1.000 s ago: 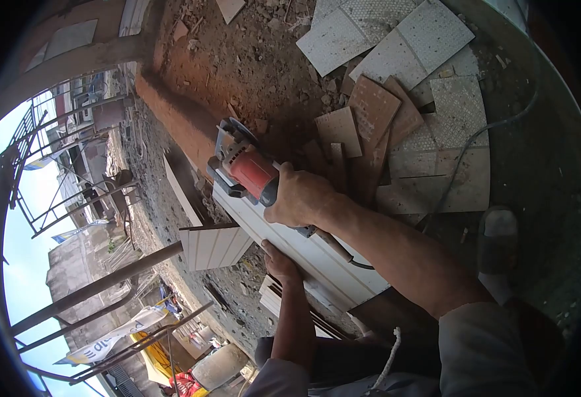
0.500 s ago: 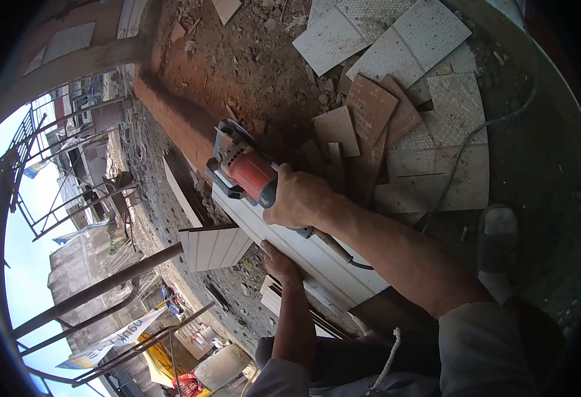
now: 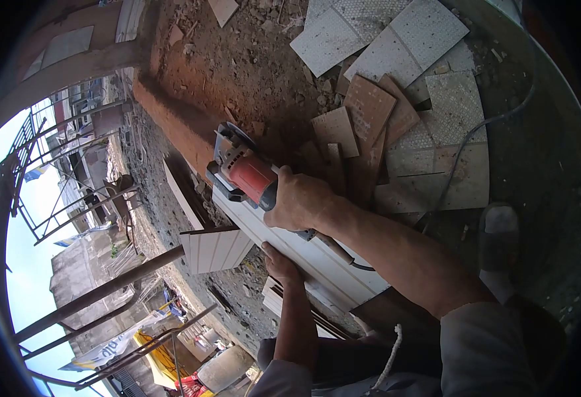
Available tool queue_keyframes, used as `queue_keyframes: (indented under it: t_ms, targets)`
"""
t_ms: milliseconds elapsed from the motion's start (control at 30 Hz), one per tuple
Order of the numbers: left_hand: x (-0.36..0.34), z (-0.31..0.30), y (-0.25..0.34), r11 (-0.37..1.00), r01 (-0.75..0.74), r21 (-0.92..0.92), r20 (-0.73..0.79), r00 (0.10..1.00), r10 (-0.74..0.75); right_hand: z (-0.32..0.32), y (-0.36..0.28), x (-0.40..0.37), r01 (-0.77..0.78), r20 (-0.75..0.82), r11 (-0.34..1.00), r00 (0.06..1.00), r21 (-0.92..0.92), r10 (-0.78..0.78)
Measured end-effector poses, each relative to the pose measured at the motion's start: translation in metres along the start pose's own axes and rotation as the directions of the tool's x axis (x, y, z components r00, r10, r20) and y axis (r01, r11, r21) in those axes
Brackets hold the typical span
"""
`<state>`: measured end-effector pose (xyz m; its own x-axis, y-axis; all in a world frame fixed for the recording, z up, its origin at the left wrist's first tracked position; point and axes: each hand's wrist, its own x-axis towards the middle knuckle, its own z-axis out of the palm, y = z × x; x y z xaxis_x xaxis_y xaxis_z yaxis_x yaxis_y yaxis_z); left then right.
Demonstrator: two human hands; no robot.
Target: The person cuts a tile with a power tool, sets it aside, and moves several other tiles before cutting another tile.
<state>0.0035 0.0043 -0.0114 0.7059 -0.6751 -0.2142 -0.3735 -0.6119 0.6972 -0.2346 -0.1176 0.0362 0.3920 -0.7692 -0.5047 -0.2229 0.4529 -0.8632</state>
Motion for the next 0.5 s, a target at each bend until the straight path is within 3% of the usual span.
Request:
queue_keyframes:
  t_ms: [167, 233, 500]
  targets:
    - [0.0042, -0.0018, -0.0053, 0.998, -0.057, -0.036, -0.037, 0.998, 0.056, -0.0004, 0.0003, -0.0008, 0.001, 0.003, 1.0, 1.0, -0.001, -0.001]
    - [0.0046, -0.006, -0.0016, 0.998, 0.028, 0.052, 0.054, 0.998, -0.031, 0.0004, 0.0006, -0.0005, -0.006, 0.002, 1.0, 1.0, 0.005, 0.006]
    - [0.0, -0.0036, 0.0021, 0.999, 0.013, 0.033, 0.054, 0.998, -0.014, 0.0012, 0.0024, -0.0002, 0.003, 0.001, 1.0, 1.0, 0.003, -0.003]
